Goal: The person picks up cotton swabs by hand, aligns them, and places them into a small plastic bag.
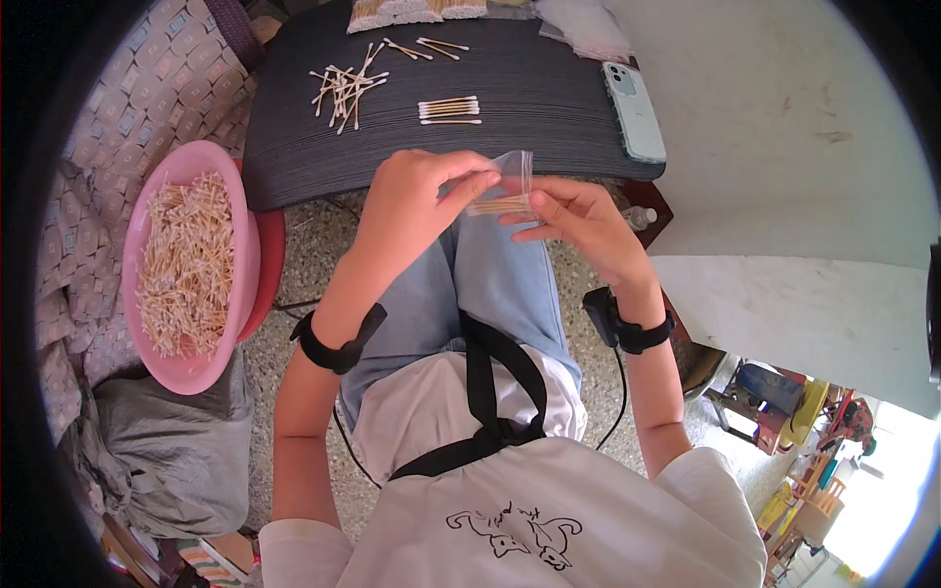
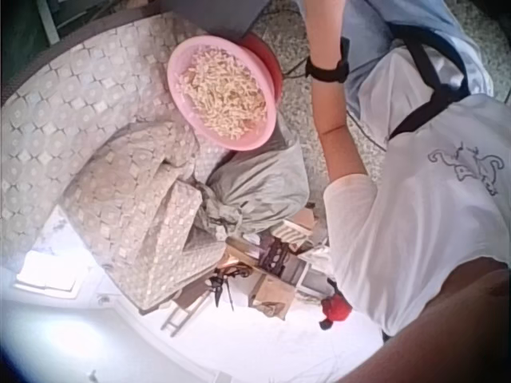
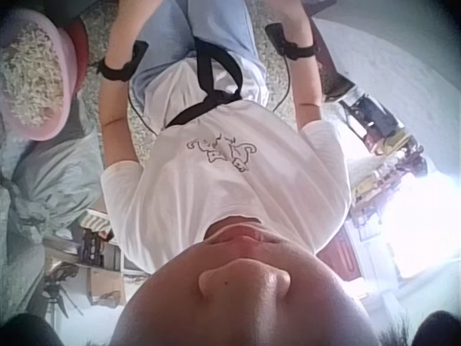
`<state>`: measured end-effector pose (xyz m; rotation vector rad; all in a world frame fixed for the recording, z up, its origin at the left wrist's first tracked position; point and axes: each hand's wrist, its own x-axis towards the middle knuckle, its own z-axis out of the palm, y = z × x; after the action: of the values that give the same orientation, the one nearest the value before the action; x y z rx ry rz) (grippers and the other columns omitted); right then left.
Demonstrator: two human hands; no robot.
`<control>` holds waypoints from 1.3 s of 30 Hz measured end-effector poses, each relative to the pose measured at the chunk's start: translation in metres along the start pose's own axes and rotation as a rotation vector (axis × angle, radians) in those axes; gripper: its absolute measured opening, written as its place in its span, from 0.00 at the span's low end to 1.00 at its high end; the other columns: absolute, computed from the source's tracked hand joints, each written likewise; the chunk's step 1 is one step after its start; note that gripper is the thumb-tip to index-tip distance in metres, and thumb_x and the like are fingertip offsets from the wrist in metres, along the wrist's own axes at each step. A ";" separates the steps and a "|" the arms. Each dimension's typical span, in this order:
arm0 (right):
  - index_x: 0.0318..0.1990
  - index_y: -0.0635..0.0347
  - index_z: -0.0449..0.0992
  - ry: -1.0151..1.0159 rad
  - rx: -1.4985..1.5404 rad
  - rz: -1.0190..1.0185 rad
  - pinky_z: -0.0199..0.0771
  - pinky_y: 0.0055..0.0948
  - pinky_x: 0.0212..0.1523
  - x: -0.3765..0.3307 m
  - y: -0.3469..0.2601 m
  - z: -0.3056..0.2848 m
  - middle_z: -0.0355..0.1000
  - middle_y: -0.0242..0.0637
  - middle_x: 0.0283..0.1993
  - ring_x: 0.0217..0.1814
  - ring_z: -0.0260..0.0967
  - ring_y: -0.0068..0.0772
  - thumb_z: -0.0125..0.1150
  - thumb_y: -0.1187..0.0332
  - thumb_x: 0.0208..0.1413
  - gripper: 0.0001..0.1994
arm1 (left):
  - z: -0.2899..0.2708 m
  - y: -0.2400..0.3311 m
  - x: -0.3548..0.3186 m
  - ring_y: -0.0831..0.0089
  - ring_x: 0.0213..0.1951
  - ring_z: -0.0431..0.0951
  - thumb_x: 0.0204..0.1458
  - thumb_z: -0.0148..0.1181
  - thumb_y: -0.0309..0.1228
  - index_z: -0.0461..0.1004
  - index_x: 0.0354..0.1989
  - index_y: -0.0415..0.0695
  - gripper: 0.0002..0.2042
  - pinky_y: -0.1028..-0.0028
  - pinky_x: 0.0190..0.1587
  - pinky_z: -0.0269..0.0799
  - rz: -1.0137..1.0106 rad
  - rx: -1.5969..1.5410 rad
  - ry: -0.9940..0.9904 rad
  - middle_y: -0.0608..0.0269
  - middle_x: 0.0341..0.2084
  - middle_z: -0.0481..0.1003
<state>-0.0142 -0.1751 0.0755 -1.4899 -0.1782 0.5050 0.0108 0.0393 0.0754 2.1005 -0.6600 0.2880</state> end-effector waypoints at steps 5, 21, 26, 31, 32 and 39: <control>0.51 0.70 0.72 -0.017 0.219 0.045 0.77 0.26 0.44 0.003 -0.001 0.006 0.75 0.43 0.44 0.44 0.75 0.32 0.56 0.63 0.60 0.19 | -0.005 0.003 -0.001 0.62 0.21 0.75 0.50 0.60 0.33 0.79 0.31 0.45 0.06 0.70 0.26 0.68 -0.023 -0.088 0.014 0.59 0.22 0.77; 0.31 0.64 0.78 -0.116 0.002 0.142 0.64 0.17 0.24 0.031 -0.002 0.021 0.73 0.31 0.26 0.25 0.68 0.17 0.69 0.70 0.48 0.07 | -0.037 0.012 -0.021 0.67 0.25 0.80 0.49 0.62 0.31 0.79 0.32 0.40 0.07 0.76 0.28 0.70 -0.146 -0.186 -0.136 0.55 0.24 0.78; 0.30 0.62 0.79 -0.273 -0.203 0.162 0.60 0.16 0.20 0.042 -0.009 0.031 0.71 0.28 0.20 0.20 0.64 0.16 0.72 0.64 0.43 0.11 | -0.041 0.012 -0.025 0.69 0.28 0.81 0.49 0.62 0.29 0.79 0.33 0.39 0.07 0.77 0.30 0.72 -0.173 -0.218 -0.138 0.55 0.25 0.79; 0.35 0.64 0.79 -0.354 -0.142 0.135 0.68 0.18 0.24 0.046 -0.007 0.033 0.74 0.33 0.27 0.23 0.70 0.20 0.69 0.62 0.48 0.14 | -0.046 0.010 -0.025 0.69 0.28 0.81 0.49 0.62 0.28 0.79 0.33 0.38 0.07 0.78 0.31 0.72 -0.163 -0.197 -0.118 0.55 0.25 0.79; 0.37 0.65 0.79 -0.350 -0.015 0.140 0.72 0.19 0.26 0.046 -0.007 0.034 0.76 0.35 0.30 0.25 0.72 0.22 0.68 0.61 0.49 0.15 | -0.046 0.010 -0.026 0.69 0.28 0.81 0.49 0.62 0.28 0.79 0.33 0.37 0.07 0.78 0.32 0.73 -0.159 -0.177 -0.104 0.56 0.24 0.79; 0.41 0.67 0.78 -0.395 0.010 0.203 0.77 0.22 0.32 0.049 0.001 0.039 0.76 0.38 0.35 0.30 0.75 0.26 0.66 0.61 0.52 0.17 | -0.042 0.009 -0.024 0.69 0.26 0.81 0.49 0.62 0.28 0.79 0.33 0.38 0.07 0.78 0.30 0.72 -0.148 -0.223 -0.101 0.56 0.24 0.79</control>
<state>0.0129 -0.1192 0.0688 -1.3933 -0.3344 0.9624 -0.0125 0.0777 0.0958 1.9457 -0.5647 0.0237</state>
